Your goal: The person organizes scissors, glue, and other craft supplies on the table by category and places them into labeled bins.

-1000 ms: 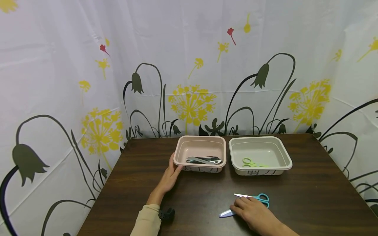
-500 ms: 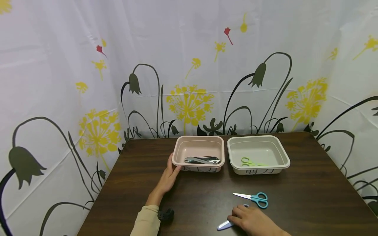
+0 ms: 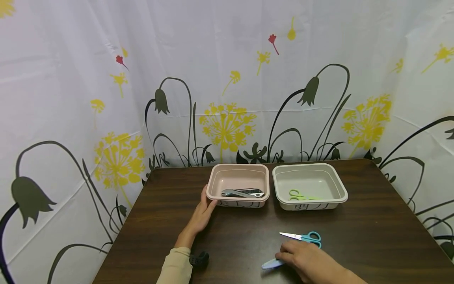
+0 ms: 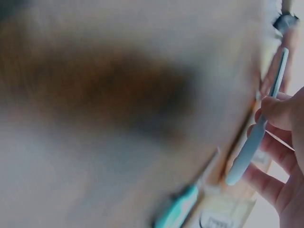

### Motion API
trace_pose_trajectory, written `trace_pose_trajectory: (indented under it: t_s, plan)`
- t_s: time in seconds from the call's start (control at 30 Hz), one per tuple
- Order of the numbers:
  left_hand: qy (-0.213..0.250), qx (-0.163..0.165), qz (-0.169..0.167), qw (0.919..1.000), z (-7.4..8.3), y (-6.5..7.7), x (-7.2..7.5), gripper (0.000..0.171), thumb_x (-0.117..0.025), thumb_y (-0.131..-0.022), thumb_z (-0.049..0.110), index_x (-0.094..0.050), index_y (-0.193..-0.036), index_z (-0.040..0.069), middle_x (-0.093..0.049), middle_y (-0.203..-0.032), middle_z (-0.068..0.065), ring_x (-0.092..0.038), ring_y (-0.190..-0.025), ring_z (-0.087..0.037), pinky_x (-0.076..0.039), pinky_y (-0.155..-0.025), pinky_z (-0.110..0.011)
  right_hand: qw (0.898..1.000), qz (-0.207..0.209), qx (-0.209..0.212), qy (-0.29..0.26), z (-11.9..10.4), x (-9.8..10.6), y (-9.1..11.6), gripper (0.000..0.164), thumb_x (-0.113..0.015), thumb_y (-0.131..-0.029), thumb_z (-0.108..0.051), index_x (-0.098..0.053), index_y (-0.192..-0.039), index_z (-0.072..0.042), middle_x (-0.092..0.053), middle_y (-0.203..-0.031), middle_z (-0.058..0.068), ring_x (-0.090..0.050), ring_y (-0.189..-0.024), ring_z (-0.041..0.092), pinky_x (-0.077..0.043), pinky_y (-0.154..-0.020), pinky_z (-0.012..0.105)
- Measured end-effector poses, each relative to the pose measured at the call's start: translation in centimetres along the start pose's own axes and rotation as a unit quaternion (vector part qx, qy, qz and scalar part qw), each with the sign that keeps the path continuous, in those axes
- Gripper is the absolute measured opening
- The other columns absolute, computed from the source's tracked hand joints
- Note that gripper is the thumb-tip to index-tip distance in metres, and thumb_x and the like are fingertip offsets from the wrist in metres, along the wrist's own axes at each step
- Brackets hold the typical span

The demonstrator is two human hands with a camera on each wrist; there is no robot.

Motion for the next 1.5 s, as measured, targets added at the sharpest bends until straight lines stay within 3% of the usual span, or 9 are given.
trace_pose_trajectory:
  t_s: [0.1, 0.2, 0.33, 0.63, 0.8, 1.17, 1.33, 1.43, 1.5]
  plan:
    - [-0.004, 0.003, -0.002, 1.0000, 0.0, 0.0, 0.0, 0.070, -0.051, -0.103, 0.029, -0.011, -0.156, 0.007, -0.034, -0.153, -0.022, -0.039, -0.134, -0.040, -0.030, -0.104, -0.060, 0.999, 0.039, -0.016, 0.011, 1.4, 1.5, 0.0, 0.025, -0.065, -0.092, -0.012, -0.068, -0.115, -0.019, -0.054, -0.100, -0.012, -0.051, -0.084, 0.002, -0.046, -0.071, 0.020]
    - [-0.004, 0.008, -0.003, 1.0000, 0.0, 0.0, 0.0, 0.070, -0.051, -0.103, 0.029, -0.011, -0.156, 0.007, -0.033, -0.153, -0.023, -0.039, -0.134, -0.040, -0.030, -0.104, -0.060, 0.997, 0.072, -0.031, 0.020, 2.9, 3.3, 0.0, 0.026, -0.062, -0.091, -0.010, -0.069, -0.115, -0.018, -0.054, -0.100, -0.012, -0.051, -0.083, 0.002, -0.045, -0.067, 0.020]
    - [-0.004, 0.008, -0.002, 1.0000, 0.1, -0.1, 0.1, 0.070, -0.051, -0.103, 0.029, -0.011, -0.156, 0.006, -0.033, -0.153, -0.023, -0.039, -0.134, -0.040, -0.029, -0.105, -0.060, 0.994, 0.066, -0.075, 0.036, 5.2, 5.3, -0.1, 0.042, -0.066, -0.081, -0.002, -0.068, -0.120, -0.016, -0.053, -0.100, -0.012, -0.049, -0.079, 0.001, -0.046, -0.064, 0.021]
    - [-0.006, 0.006, -0.005, 1.0000, 0.0, -0.1, 0.2, 0.070, -0.051, -0.103, 0.029, -0.010, -0.156, 0.006, -0.034, -0.153, -0.023, -0.039, -0.134, -0.040, -0.030, -0.105, -0.059, 0.987, 0.048, -0.143, 0.059, 10.3, 7.8, 0.2, 0.035, -0.065, -0.087, -0.002, -0.070, -0.120, -0.012, -0.051, -0.094, -0.008, -0.049, -0.079, 0.005, -0.044, -0.062, 0.025]
    - [-0.011, 0.003, -0.002, 0.9999, 0.0, -0.2, 0.3, 0.070, -0.051, -0.103, 0.029, -0.011, -0.156, 0.007, -0.035, -0.152, -0.023, -0.040, -0.133, -0.041, -0.031, -0.104, -0.060, 0.986, 0.028, -0.162, 0.036, 12.8, 7.9, 0.5, 0.038, -0.058, -0.086, 0.004, -0.069, -0.120, -0.008, -0.051, -0.095, -0.005, -0.046, -0.078, 0.007, -0.042, -0.062, 0.025]
    - [-0.003, -0.006, -0.005, 1.0000, 0.2, -0.2, 0.3, 0.070, -0.052, -0.103, 0.028, -0.012, -0.156, 0.006, -0.036, -0.151, -0.023, -0.041, -0.132, -0.040, -0.032, -0.104, -0.058, 0.974, -0.084, -0.212, -0.001, 16.0, 6.8, 0.8, 0.035, -0.054, -0.084, 0.002, -0.070, -0.114, -0.007, -0.059, -0.094, -0.003, -0.057, -0.083, 0.011, -0.049, -0.069, 0.036]
    - [-0.008, -0.004, 0.000, 1.0000, 0.2, -0.2, 0.3, 0.070, -0.052, -0.103, 0.027, -0.012, -0.156, 0.006, -0.036, -0.151, -0.023, -0.041, -0.132, -0.040, -0.032, -0.104, -0.058, 0.969, -0.102, -0.221, -0.042, 16.9, 6.3, 0.8, 0.030, -0.050, -0.091, -0.001, -0.069, -0.115, -0.005, -0.063, -0.098, 0.000, -0.060, -0.088, 0.016, -0.049, -0.079, 0.043]
    - [-0.012, 0.002, 0.000, 0.9999, 0.1, 0.0, 0.2, 0.069, -0.052, -0.103, 0.027, -0.012, -0.156, 0.006, -0.036, -0.151, -0.024, -0.042, -0.131, -0.041, -0.032, -0.104, -0.059, 0.959, -0.121, -0.246, -0.071, 17.4, 5.9, 0.8, 0.029, -0.048, -0.100, -0.013, -0.067, -0.120, -0.004, -0.067, -0.108, 0.007, -0.062, -0.101, 0.028, -0.046, -0.088, 0.050]
    - [-0.012, 0.006, -0.001, 0.9999, 0.1, 0.0, 0.1, 0.069, -0.052, -0.103, 0.028, -0.012, -0.156, 0.007, -0.036, -0.151, -0.024, -0.042, -0.131, -0.041, -0.032, -0.104, -0.059, 0.949, -0.134, -0.272, -0.085, 17.7, 5.6, 0.8, 0.037, -0.044, -0.104, -0.025, -0.066, -0.124, -0.003, -0.067, -0.116, 0.012, -0.060, -0.111, 0.036, -0.043, -0.094, 0.055]
Point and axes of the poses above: each hand's wrist, its own y-axis away from the middle knuckle, its own x-axis out of the back of the hand, z = x × y, the point moved 5 cm from there along -y, towards the middle knuckle
